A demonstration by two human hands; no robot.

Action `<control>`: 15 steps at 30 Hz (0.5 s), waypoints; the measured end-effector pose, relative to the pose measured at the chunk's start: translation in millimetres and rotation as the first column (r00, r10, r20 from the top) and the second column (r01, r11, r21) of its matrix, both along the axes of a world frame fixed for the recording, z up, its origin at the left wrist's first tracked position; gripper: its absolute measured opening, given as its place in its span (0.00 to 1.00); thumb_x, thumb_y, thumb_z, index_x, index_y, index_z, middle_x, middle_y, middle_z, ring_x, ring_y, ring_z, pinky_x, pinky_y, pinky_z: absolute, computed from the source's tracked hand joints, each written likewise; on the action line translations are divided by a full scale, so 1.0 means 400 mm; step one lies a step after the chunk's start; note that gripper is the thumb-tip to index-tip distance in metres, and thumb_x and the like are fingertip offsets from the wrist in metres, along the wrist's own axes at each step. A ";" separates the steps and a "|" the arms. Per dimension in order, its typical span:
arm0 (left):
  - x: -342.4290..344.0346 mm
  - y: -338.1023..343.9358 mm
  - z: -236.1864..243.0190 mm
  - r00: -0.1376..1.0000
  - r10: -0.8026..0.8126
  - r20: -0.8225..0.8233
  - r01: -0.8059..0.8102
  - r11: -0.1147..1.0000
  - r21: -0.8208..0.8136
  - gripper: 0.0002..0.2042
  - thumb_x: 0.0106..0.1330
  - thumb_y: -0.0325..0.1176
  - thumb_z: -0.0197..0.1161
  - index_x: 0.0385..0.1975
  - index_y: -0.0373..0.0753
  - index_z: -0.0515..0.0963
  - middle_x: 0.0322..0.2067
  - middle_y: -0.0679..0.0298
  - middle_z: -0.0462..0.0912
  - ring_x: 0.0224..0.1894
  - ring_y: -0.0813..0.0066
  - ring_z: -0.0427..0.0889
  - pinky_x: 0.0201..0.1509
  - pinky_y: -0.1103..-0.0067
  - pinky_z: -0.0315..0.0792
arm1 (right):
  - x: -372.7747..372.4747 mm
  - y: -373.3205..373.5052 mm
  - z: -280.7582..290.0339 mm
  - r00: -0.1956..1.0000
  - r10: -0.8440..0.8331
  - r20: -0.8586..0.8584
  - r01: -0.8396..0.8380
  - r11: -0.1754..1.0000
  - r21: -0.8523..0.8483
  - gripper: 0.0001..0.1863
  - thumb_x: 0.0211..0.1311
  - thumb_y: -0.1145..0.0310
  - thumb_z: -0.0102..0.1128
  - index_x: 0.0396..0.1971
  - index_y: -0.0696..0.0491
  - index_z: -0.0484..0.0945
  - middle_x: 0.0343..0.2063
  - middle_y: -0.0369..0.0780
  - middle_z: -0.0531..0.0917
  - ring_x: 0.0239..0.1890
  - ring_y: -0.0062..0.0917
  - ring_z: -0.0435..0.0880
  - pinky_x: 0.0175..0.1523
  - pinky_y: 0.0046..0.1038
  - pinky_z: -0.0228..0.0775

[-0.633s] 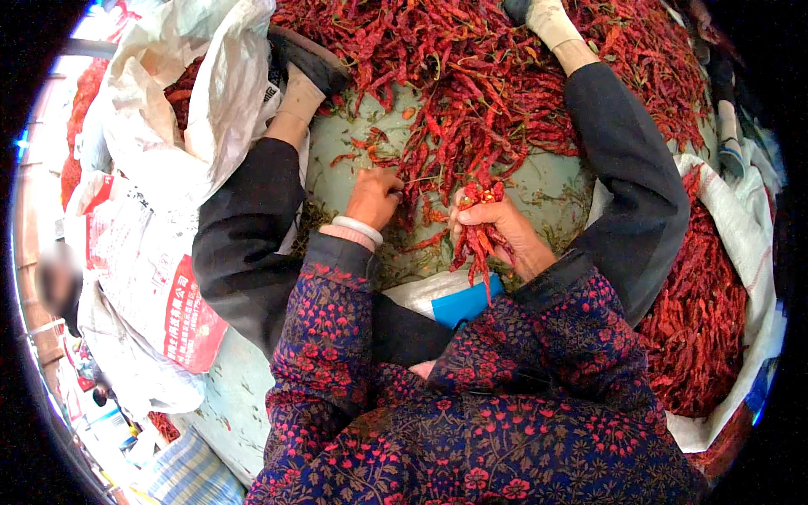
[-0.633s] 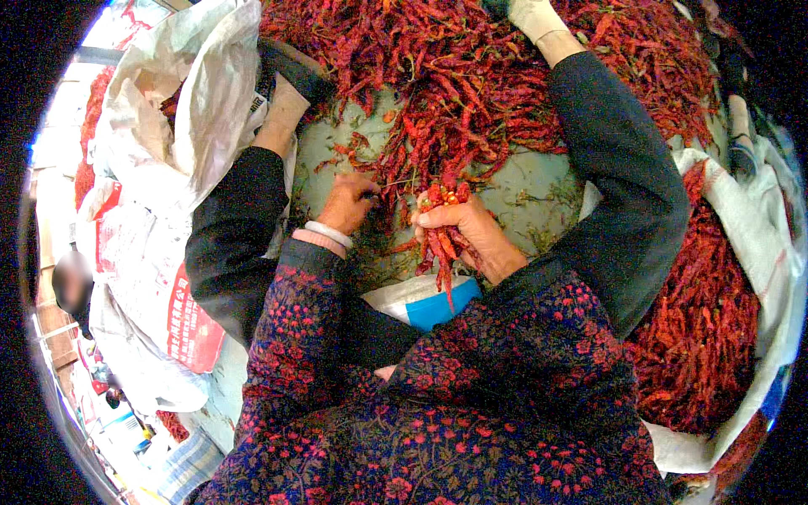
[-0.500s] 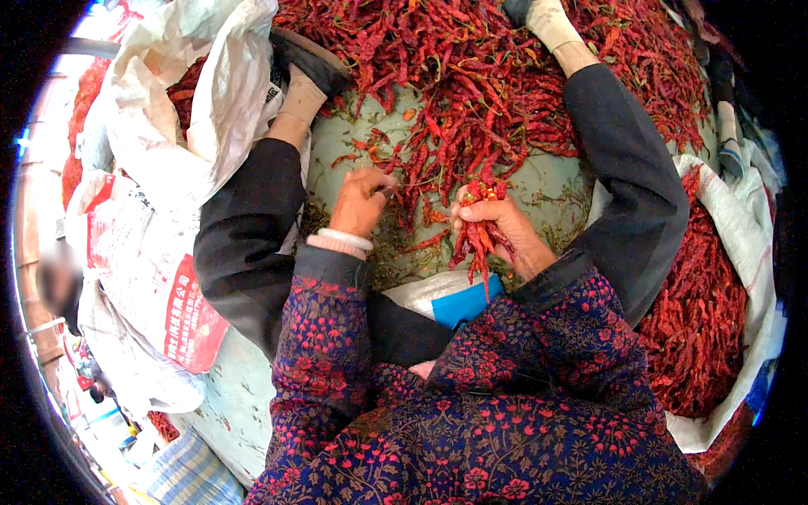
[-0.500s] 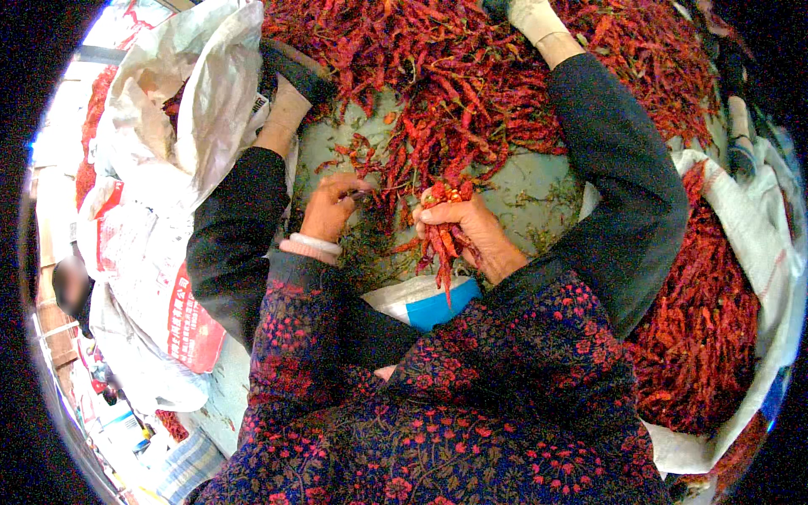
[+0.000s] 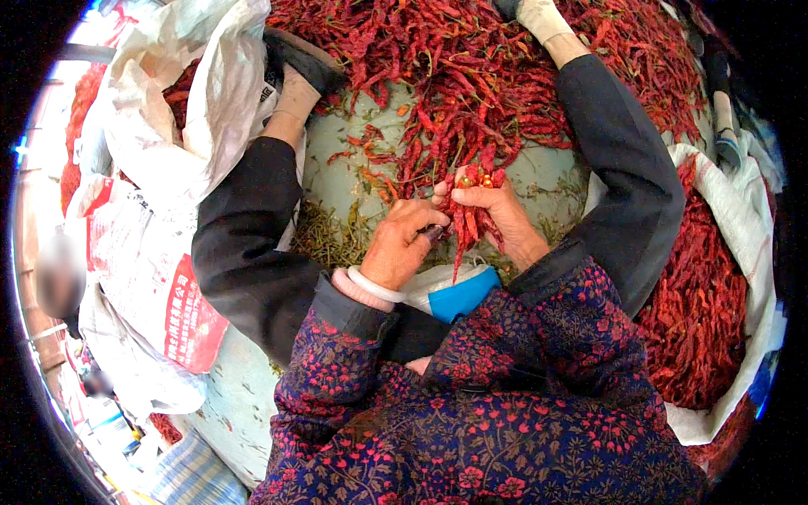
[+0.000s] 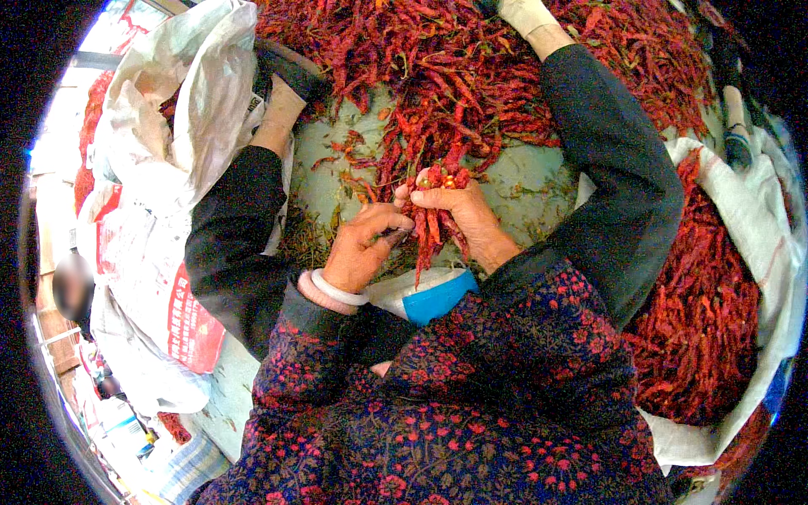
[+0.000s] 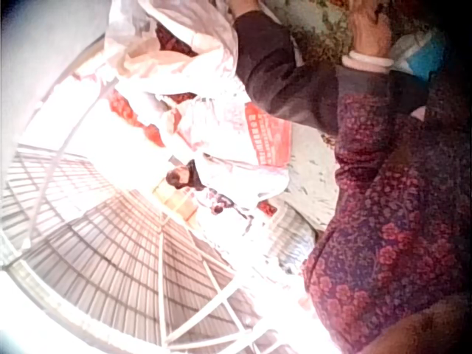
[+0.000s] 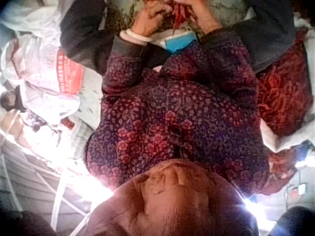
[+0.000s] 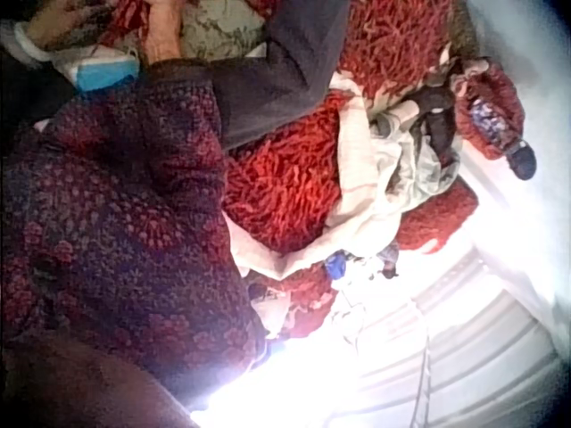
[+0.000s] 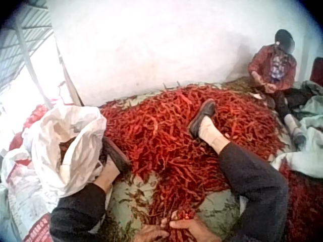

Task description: The person sits on the floor and repeatedly picks up dried red chilies, removes the stems by hand, and places the de-stemmed chilies into a nearby pile. The task continues throughout the clip with consistent hand motions.

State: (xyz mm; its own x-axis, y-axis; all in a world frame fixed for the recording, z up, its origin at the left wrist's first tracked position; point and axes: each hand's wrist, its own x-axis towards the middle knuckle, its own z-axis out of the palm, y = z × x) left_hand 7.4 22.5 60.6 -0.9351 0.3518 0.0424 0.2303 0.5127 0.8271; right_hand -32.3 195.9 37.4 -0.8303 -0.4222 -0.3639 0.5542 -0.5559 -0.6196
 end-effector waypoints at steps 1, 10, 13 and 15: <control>-0.001 0.000 0.011 1.000 -0.003 -0.004 0.003 1.000 0.001 0.11 0.46 0.19 0.54 0.31 0.35 0.75 0.35 0.56 0.77 0.44 0.59 0.73 0.50 0.72 0.65 | -0.001 0.001 0.001 1.000 -0.020 0.015 0.020 1.000 0.009 0.10 0.47 0.76 0.56 0.32 0.59 0.72 0.30 0.43 0.80 0.33 0.29 0.80 0.39 0.29 0.74; -0.083 0.002 0.100 0.876 -0.179 -0.448 0.013 0.937 -0.350 0.15 0.46 0.22 0.55 0.37 0.38 0.73 0.39 0.60 0.74 0.46 0.59 0.70 0.46 0.71 0.67 | 0.001 0.013 0.025 0.995 0.098 0.020 -0.099 0.994 0.040 0.09 0.43 0.75 0.58 0.27 0.59 0.72 0.20 0.41 0.79 0.20 0.25 0.78 0.29 0.26 0.73; -0.079 0.008 0.074 0.870 -0.236 -0.433 0.017 0.892 -0.451 0.17 0.45 0.24 0.56 0.40 0.41 0.72 0.39 0.60 0.73 0.46 0.60 0.70 0.50 0.71 0.67 | -0.001 0.013 0.017 0.987 0.155 0.041 -0.158 0.984 0.083 0.10 0.42 0.75 0.58 0.29 0.59 0.72 0.19 0.41 0.78 0.19 0.24 0.77 0.28 0.26 0.73; -0.075 0.007 0.071 0.848 -0.268 -0.457 0.009 0.870 -0.493 0.17 0.45 0.24 0.56 0.39 0.41 0.72 0.36 0.61 0.73 0.44 0.60 0.70 0.48 0.72 0.67 | 0.001 0.015 0.014 0.980 0.192 0.055 -0.196 0.977 0.080 0.11 0.42 0.75 0.58 0.29 0.60 0.72 0.19 0.42 0.78 0.19 0.24 0.77 0.28 0.26 0.73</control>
State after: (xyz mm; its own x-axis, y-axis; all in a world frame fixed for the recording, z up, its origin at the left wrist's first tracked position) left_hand -22.6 25.3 89.0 -0.7677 0.5738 0.2852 0.6379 0.7267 0.2550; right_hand -31.7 201.8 43.2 -0.7167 -0.5396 -0.4418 0.6760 -0.3819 -0.6302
